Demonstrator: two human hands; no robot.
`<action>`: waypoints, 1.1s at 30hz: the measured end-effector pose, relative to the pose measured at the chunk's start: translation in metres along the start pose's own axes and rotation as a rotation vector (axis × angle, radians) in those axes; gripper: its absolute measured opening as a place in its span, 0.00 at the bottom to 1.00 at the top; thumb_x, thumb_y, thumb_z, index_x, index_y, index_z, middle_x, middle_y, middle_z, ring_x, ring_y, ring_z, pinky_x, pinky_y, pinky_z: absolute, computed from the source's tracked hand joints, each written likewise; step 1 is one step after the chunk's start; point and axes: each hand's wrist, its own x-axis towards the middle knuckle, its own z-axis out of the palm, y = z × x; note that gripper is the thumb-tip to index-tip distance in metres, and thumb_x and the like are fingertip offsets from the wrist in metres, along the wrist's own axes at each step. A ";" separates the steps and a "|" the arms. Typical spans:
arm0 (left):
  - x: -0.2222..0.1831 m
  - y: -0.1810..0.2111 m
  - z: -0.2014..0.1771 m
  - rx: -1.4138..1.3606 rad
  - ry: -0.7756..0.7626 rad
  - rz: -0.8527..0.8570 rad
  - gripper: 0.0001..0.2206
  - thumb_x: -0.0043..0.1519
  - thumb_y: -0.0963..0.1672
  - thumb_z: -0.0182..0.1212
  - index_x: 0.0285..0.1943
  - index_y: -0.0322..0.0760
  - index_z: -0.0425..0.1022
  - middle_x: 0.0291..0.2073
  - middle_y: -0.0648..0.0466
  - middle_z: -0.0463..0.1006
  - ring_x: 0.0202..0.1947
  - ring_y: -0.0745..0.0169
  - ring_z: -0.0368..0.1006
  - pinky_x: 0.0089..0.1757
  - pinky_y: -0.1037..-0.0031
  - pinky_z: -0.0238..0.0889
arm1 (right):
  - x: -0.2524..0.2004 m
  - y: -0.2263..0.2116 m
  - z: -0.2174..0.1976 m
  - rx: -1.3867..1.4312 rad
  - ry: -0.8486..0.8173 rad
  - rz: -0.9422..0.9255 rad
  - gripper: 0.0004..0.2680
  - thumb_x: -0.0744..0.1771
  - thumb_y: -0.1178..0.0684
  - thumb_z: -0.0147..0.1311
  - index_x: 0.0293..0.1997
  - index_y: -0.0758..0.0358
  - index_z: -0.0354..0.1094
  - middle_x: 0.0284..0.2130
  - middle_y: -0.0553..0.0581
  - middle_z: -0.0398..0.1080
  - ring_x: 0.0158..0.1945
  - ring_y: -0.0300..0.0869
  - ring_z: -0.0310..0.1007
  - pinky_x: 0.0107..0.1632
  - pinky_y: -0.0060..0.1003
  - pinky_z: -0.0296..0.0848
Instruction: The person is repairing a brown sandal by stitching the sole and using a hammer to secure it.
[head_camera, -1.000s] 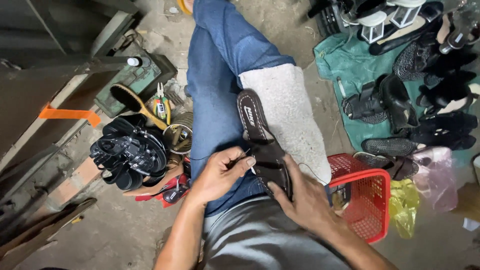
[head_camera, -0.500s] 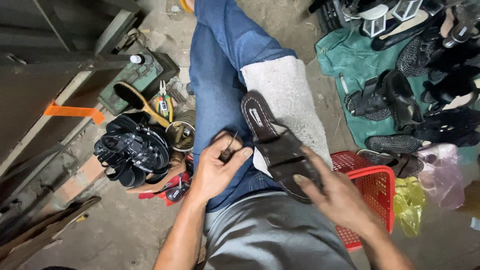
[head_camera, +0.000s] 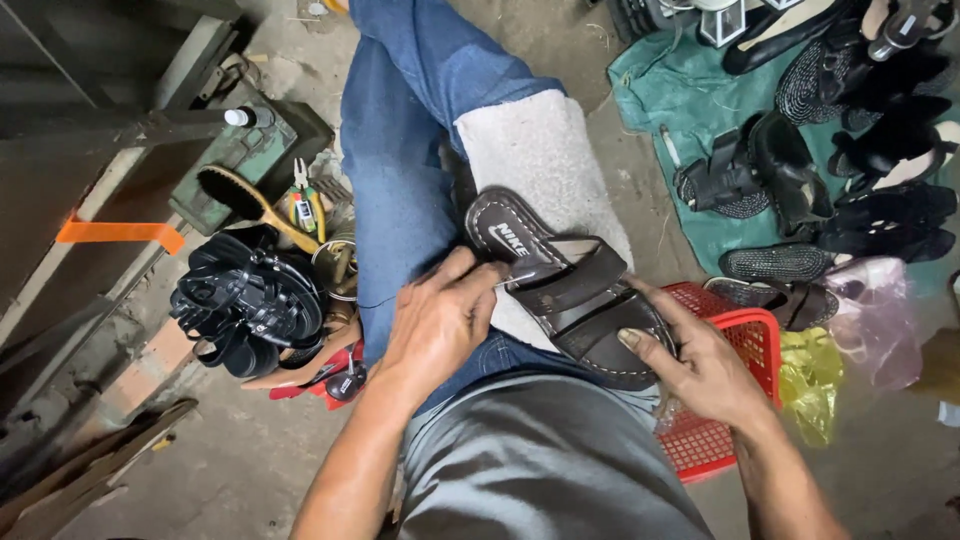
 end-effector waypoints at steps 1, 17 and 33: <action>0.000 -0.001 0.005 0.036 0.021 0.011 0.05 0.63 0.40 0.57 0.39 0.44 0.78 0.28 0.52 0.75 0.24 0.45 0.76 0.27 0.62 0.69 | -0.001 0.015 0.001 0.005 -0.007 0.031 0.16 0.65 0.54 0.57 0.60 0.59 0.69 0.33 0.66 0.79 0.37 0.47 0.78 0.41 0.52 0.77; 0.010 -0.026 0.065 0.004 0.314 0.185 0.03 0.63 0.41 0.61 0.40 0.42 0.79 0.35 0.55 0.73 0.31 0.51 0.76 0.32 0.67 0.72 | 0.005 0.015 0.014 0.172 -0.054 0.153 0.10 0.67 0.53 0.54 0.47 0.70 0.68 0.16 0.68 0.74 0.06 0.45 0.73 0.07 0.33 0.74; -0.225 -0.190 -0.134 -0.966 0.604 -0.606 0.02 0.62 0.41 0.64 0.39 0.38 0.76 0.26 0.55 0.79 0.20 0.71 0.72 0.25 0.78 0.71 | -0.003 -0.073 0.053 -0.632 -0.194 0.094 0.20 0.66 0.29 0.51 0.46 0.55 0.60 0.24 0.56 0.80 0.20 0.57 0.80 0.27 0.55 0.76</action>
